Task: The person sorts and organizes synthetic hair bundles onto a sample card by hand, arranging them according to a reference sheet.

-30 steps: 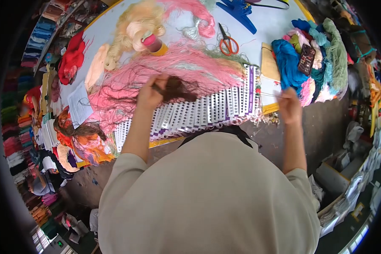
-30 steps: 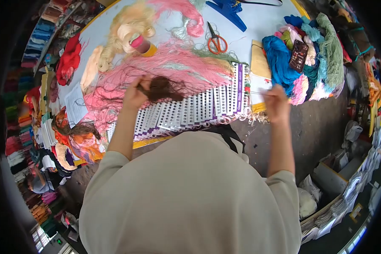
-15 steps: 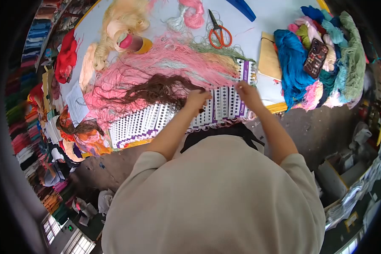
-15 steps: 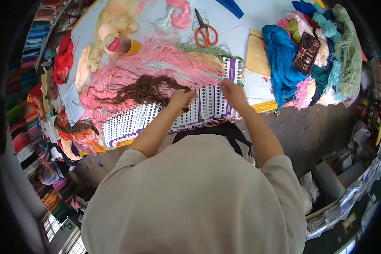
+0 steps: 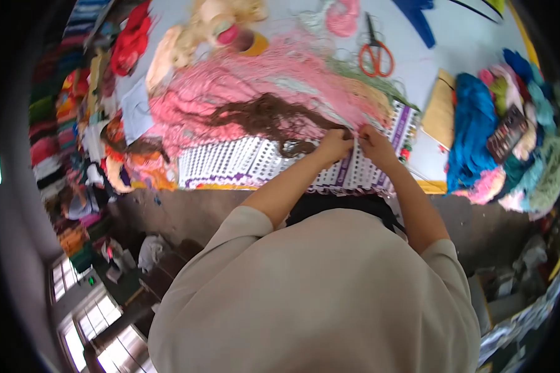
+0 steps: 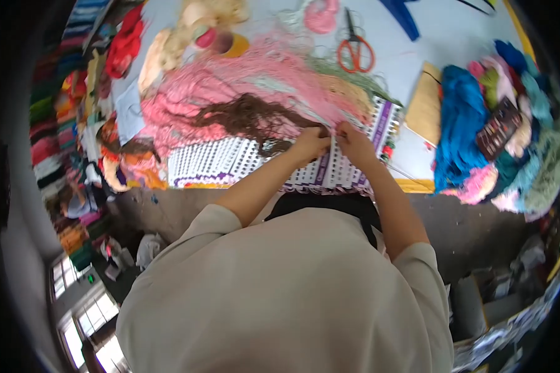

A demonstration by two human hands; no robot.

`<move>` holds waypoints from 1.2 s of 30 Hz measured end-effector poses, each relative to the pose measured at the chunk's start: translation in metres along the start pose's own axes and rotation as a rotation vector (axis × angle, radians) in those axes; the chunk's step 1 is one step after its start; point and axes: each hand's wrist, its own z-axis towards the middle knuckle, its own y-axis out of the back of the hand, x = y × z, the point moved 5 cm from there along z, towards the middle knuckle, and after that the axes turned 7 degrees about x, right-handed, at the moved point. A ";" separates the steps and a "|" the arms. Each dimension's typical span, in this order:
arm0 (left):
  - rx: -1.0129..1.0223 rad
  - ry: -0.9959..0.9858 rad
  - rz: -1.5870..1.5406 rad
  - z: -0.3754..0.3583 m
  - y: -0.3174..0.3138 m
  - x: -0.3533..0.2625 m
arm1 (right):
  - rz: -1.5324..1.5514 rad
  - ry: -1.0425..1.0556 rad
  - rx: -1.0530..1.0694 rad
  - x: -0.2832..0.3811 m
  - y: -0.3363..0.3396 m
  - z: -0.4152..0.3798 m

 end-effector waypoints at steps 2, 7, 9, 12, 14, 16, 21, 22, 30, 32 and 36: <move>-0.031 -0.026 0.208 0.001 0.004 -0.004 | 0.134 0.008 0.027 0.007 0.000 -0.004; -0.211 -0.241 0.157 -0.013 0.029 -0.015 | 0.254 0.034 0.009 -0.005 -0.006 0.000; -0.117 -0.093 -0.324 -0.025 0.024 -0.016 | 0.245 -0.002 0.038 -0.004 -0.007 0.000; 0.279 0.007 -0.685 -0.028 0.006 -0.013 | 0.241 0.015 0.069 0.000 -0.006 0.001; 0.271 0.009 -0.574 -0.035 -0.001 -0.020 | 0.357 0.024 0.074 0.002 -0.008 0.000; 0.277 0.030 -0.358 -0.032 -0.007 -0.019 | 0.468 0.027 0.079 0.008 -0.005 -0.004; 0.023 -0.132 0.585 -0.012 -0.002 -0.004 | 0.619 -0.007 0.129 0.004 -0.006 -0.007; -0.031 -0.213 0.758 -0.002 0.004 0.006 | 0.586 0.028 0.109 0.009 -0.004 -0.008; -0.204 -0.166 -0.496 -0.106 0.220 -0.071 | 0.066 0.015 0.015 0.010 -0.009 -0.013; -0.537 -0.442 -0.603 -0.141 0.255 -0.096 | 0.038 0.026 -0.004 0.009 -0.011 -0.014; -0.315 -0.372 -0.523 -0.153 0.243 -0.086 | 0.037 0.036 -0.071 0.002 -0.023 -0.015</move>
